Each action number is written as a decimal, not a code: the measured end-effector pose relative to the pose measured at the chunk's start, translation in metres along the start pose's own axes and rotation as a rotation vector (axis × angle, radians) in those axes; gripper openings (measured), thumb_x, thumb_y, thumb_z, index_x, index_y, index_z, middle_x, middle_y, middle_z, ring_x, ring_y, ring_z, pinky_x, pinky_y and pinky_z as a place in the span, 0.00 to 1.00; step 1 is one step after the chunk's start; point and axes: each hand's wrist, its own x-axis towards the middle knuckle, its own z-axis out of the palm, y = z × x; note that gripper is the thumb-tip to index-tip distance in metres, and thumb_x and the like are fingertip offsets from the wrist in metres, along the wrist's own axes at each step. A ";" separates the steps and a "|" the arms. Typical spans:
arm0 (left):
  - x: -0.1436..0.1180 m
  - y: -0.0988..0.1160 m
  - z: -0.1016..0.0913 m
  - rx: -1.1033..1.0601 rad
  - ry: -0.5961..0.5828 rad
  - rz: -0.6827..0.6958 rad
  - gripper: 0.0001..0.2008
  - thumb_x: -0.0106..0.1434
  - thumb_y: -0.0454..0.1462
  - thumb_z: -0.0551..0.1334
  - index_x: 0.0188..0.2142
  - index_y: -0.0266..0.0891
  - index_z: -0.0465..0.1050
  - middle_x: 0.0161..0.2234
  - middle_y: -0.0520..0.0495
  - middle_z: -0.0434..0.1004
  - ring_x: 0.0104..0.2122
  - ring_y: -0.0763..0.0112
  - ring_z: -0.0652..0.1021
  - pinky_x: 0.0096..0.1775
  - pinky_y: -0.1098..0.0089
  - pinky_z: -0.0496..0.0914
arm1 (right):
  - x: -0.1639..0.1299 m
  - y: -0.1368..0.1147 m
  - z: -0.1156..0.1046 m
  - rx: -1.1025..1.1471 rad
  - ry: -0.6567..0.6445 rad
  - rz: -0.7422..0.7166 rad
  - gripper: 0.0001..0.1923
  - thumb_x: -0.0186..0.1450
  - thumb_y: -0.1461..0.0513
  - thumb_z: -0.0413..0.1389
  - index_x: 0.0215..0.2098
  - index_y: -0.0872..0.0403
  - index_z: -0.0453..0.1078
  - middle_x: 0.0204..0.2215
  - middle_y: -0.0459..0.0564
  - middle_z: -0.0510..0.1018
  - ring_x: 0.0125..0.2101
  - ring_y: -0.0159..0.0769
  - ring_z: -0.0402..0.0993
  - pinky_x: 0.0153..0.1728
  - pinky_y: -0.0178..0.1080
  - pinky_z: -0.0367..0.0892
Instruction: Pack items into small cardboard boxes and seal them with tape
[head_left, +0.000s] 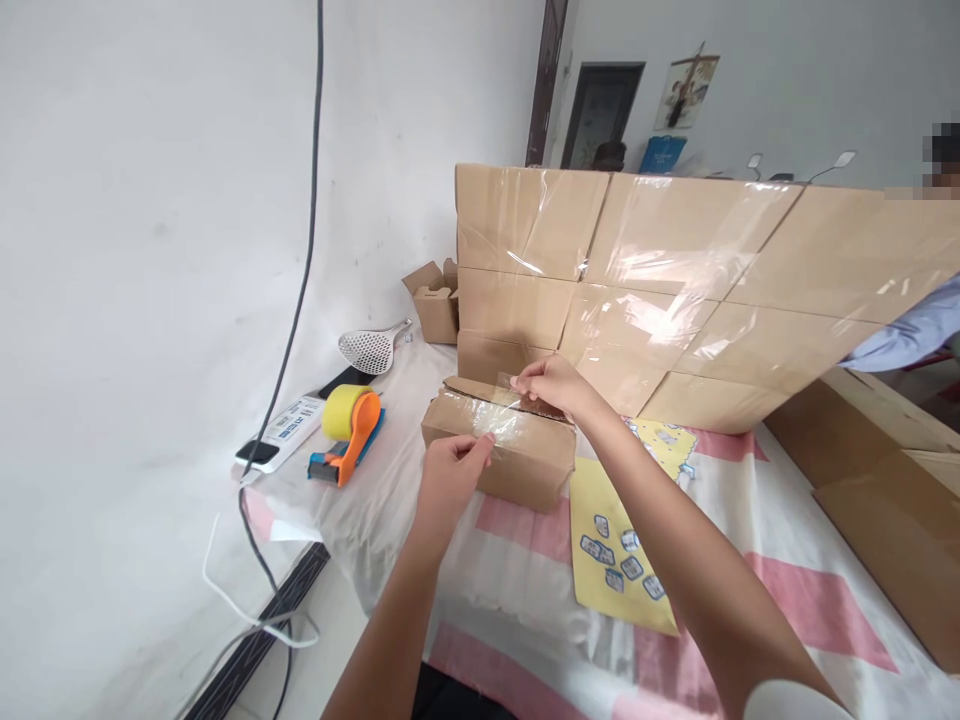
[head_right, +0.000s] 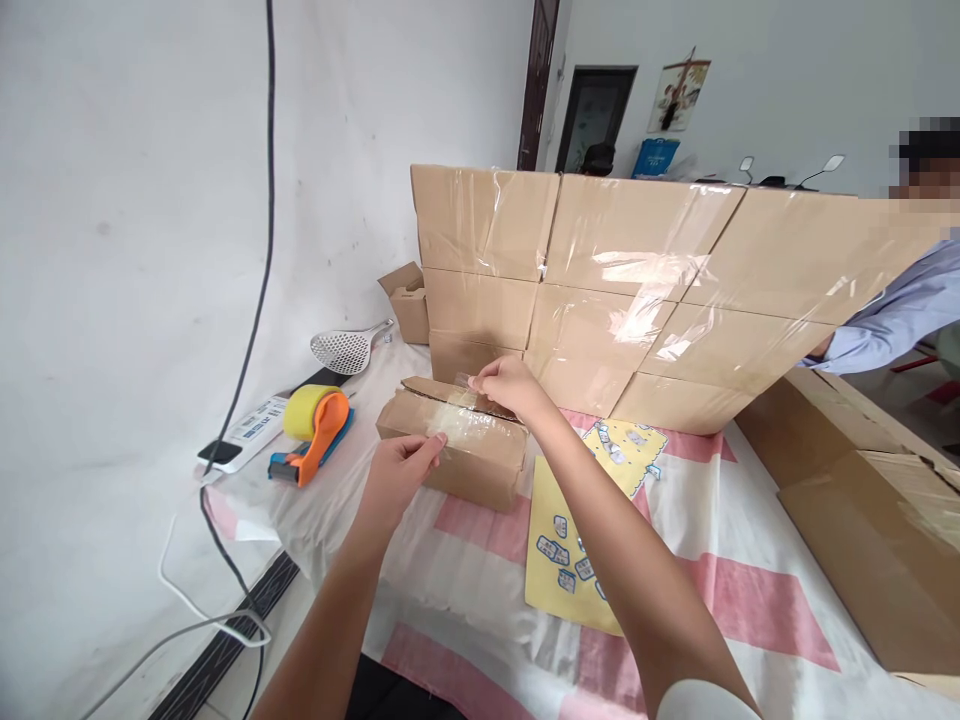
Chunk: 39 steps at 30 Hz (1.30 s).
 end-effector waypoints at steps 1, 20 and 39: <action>-0.001 0.000 -0.001 0.035 0.004 0.004 0.26 0.62 0.52 0.65 0.18 0.37 0.64 0.18 0.55 0.52 0.21 0.77 0.56 0.26 0.71 0.49 | 0.001 0.000 -0.001 -0.023 -0.016 0.004 0.09 0.56 0.59 0.62 0.22 0.56 0.74 0.14 0.42 0.66 0.14 0.25 0.54 0.18 0.35 0.46; 0.000 -0.015 -0.001 0.029 0.065 -0.111 0.30 0.57 0.59 0.67 0.16 0.38 0.65 0.15 0.56 0.51 0.20 0.77 0.56 0.26 0.72 0.51 | 0.009 0.021 0.011 -0.372 0.200 -0.232 0.03 0.62 0.64 0.59 0.34 0.57 0.73 0.34 0.53 0.79 0.35 0.39 0.73 0.37 0.39 0.63; -0.011 -0.055 0.005 0.369 0.259 -0.022 0.31 0.62 0.63 0.57 0.21 0.40 0.70 0.22 0.47 0.73 0.27 0.61 0.74 0.34 0.64 0.67 | -0.001 0.014 0.012 -0.539 -0.122 -0.171 0.32 0.70 0.37 0.47 0.37 0.52 0.78 0.44 0.54 0.84 0.43 0.46 0.78 0.39 0.40 0.63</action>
